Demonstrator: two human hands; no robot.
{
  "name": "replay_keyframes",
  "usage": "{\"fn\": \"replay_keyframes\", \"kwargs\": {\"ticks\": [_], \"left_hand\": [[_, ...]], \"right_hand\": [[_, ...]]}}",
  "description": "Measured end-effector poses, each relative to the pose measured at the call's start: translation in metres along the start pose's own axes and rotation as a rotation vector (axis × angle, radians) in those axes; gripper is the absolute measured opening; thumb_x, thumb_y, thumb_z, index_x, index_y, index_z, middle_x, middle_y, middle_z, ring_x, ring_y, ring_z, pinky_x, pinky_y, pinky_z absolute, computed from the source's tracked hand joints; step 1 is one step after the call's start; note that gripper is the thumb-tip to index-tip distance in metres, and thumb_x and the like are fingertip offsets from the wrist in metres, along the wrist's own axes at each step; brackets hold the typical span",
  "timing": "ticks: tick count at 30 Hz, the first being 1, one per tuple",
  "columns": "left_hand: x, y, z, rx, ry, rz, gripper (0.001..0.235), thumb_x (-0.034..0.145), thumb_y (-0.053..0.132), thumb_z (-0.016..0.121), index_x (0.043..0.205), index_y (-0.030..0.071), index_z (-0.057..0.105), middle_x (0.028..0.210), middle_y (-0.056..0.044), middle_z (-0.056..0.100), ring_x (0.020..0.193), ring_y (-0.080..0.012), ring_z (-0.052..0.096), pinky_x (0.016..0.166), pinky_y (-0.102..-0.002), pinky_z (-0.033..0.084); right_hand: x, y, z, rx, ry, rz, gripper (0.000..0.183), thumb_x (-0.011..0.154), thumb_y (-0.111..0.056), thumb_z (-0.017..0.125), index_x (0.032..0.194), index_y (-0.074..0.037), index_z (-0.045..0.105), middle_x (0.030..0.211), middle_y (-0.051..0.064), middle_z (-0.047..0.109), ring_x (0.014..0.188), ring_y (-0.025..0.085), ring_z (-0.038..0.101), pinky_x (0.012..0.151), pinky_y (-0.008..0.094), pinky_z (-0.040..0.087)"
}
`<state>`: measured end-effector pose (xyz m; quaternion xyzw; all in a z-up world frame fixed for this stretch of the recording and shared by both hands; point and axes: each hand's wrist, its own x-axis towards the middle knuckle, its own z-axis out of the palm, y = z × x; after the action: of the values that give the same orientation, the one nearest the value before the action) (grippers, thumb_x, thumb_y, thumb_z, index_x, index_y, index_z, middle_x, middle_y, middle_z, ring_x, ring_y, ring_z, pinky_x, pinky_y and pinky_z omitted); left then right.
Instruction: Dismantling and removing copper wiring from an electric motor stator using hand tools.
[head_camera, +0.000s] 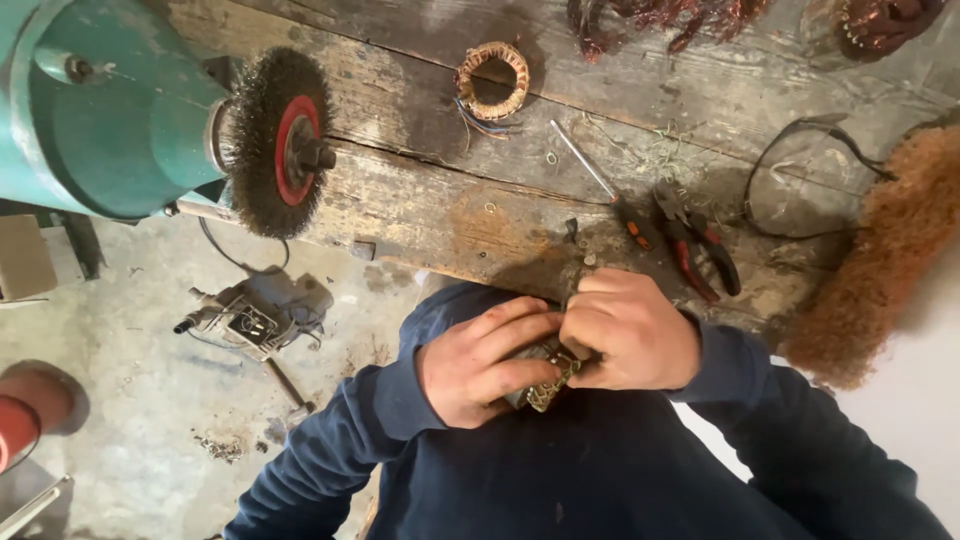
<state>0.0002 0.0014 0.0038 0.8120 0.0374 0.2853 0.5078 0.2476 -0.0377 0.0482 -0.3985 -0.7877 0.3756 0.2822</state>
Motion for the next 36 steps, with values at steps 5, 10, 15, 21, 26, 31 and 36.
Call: {"fn": "replay_keyframes", "kwargs": {"ticks": [5,10,15,21,26,31,36], "left_hand": [[0.006,0.008,-0.006,0.066,-0.058,-0.003,0.058,0.077,0.001,0.077,0.131,0.009,0.058,0.146,-0.025,0.052,0.138,-0.0482,0.051,0.115,-0.052,0.048],[0.007,0.011,-0.009,0.153,-0.054,0.041,0.048,0.085,0.006,0.073,0.131,0.008,0.061,0.147,-0.026,0.053,0.137,-0.0479,0.052,0.114,-0.051,0.048],[0.011,0.014,-0.007,0.207,-0.044,0.069,0.037,0.094,0.019,0.076,0.129,0.013,0.063,0.144,-0.025,0.055,0.133,-0.0443,0.056,0.116,-0.053,0.049],[0.014,0.014,-0.011,0.191,-0.083,0.068,0.039,0.091,0.018,0.076,0.127,0.012,0.063,0.145,-0.026,0.055,0.134,-0.0450,0.056,0.115,-0.052,0.050],[0.007,0.010,-0.010,0.157,-0.097,0.018,0.043,0.086,0.011,0.073,0.127,0.010,0.064,0.146,-0.025,0.054,0.137,-0.0460,0.053,0.116,-0.049,0.048],[0.001,0.008,-0.011,0.181,-0.073,0.008,0.047,0.082,0.008,0.071,0.128,0.007,0.062,0.147,-0.026,0.052,0.139,-0.0478,0.051,0.116,-0.049,0.046],[0.003,0.010,-0.009,0.198,-0.120,-0.009,0.050,0.081,0.009,0.072,0.130,0.010,0.063,0.147,-0.024,0.053,0.139,-0.0452,0.051,0.116,-0.047,0.046]], "right_hand": [[-0.015,-0.005,-0.001,-0.051,0.021,-0.014,0.040,0.065,-0.025,0.089,0.074,-0.010,0.053,0.069,0.005,0.051,0.066,0.028,0.054,0.059,0.041,0.040],[-0.023,-0.003,0.001,-0.073,0.073,0.019,0.043,0.071,-0.033,0.092,0.075,-0.013,0.055,0.071,0.003,0.053,0.066,0.025,0.054,0.059,0.039,0.040],[-0.019,-0.001,-0.001,0.047,0.073,-0.012,0.040,0.067,-0.030,0.091,0.088,-0.011,0.062,0.080,0.001,0.058,0.070,0.025,0.058,0.064,0.039,0.043],[-0.017,0.000,-0.001,0.043,0.016,-0.060,0.036,0.062,-0.017,0.088,0.085,-0.011,0.060,0.073,0.002,0.053,0.067,0.027,0.055,0.060,0.040,0.041],[-0.020,0.000,0.005,0.005,-0.012,-0.111,0.038,0.067,-0.017,0.089,0.075,-0.013,0.053,0.069,0.003,0.050,0.065,0.026,0.053,0.058,0.041,0.040],[-0.020,0.004,0.011,0.099,0.093,-0.012,0.036,0.072,-0.017,0.089,0.080,-0.012,0.054,0.075,0.002,0.055,0.068,0.025,0.056,0.060,0.039,0.041],[-0.016,0.005,0.011,0.123,0.074,0.040,0.036,0.063,-0.015,0.087,0.082,-0.010,0.057,0.076,0.005,0.054,0.069,0.028,0.056,0.061,0.040,0.041]]}}
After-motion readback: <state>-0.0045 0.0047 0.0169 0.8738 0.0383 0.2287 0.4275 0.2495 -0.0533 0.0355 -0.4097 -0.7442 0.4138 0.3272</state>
